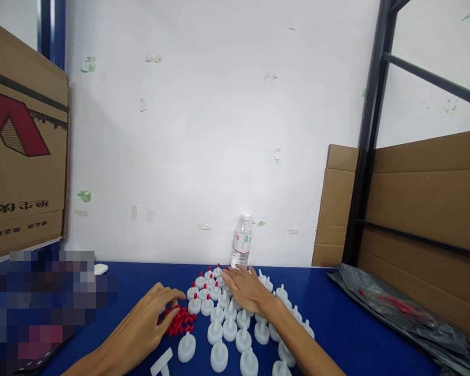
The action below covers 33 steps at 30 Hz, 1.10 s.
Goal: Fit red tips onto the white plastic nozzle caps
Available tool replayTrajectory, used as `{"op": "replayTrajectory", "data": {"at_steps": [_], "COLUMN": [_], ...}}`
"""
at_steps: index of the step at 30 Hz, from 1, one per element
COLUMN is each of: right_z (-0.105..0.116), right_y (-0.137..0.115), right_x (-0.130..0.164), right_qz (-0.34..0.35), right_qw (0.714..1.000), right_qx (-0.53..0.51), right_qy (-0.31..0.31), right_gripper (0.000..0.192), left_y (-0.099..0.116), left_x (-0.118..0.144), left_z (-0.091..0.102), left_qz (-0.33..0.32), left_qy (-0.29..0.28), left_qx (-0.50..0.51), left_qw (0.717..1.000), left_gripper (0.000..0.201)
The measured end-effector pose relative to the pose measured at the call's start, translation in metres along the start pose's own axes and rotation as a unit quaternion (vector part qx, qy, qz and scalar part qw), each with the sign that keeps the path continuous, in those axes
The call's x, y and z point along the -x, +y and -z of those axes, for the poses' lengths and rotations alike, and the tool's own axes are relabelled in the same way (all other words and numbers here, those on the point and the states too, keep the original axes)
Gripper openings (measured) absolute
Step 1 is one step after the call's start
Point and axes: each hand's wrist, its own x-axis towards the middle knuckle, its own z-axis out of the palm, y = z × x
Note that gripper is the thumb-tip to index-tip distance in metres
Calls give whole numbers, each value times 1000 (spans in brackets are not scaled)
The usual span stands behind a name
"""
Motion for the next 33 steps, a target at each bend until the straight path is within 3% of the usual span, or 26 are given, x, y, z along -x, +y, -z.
{"op": "replayTrajectory", "data": {"at_steps": [3,9,14,18,24,27,30,33], "right_z": [5,28,24,9,9,15,22,26], "right_y": [-2,-13,-43,-73,-82,-65,-35,-9], "right_x": [0,4,10,16,18,12,5,1], "right_qz": [16,50,214,346,396,379,242,130], "right_qw": [999,988,959,918,891,895,937,955], "right_qx": [-2,12,66,74,86,111,107,88], "right_qy": [28,145,171,182,205,210,229,250], "right_gripper": [63,38,15,13,20,21,21,22], "left_y": [-1,7,16,17,21,21,19,20], "left_x": [1,3,3,3,5,9,11,10], "left_z": [-1,6,14,14,11,11,14,22], "left_qz": [9,-5,-26,-43,-79,-54,-38,-46], "left_qy": [-5,16,76,94,97,111,150,108], "left_qx": [-1,13,41,39,11,43,49,40], "left_qw": [1000,1000,996,994,992,991,987,992], "left_gripper": [27,23,20,15,29,36,34,38]}}
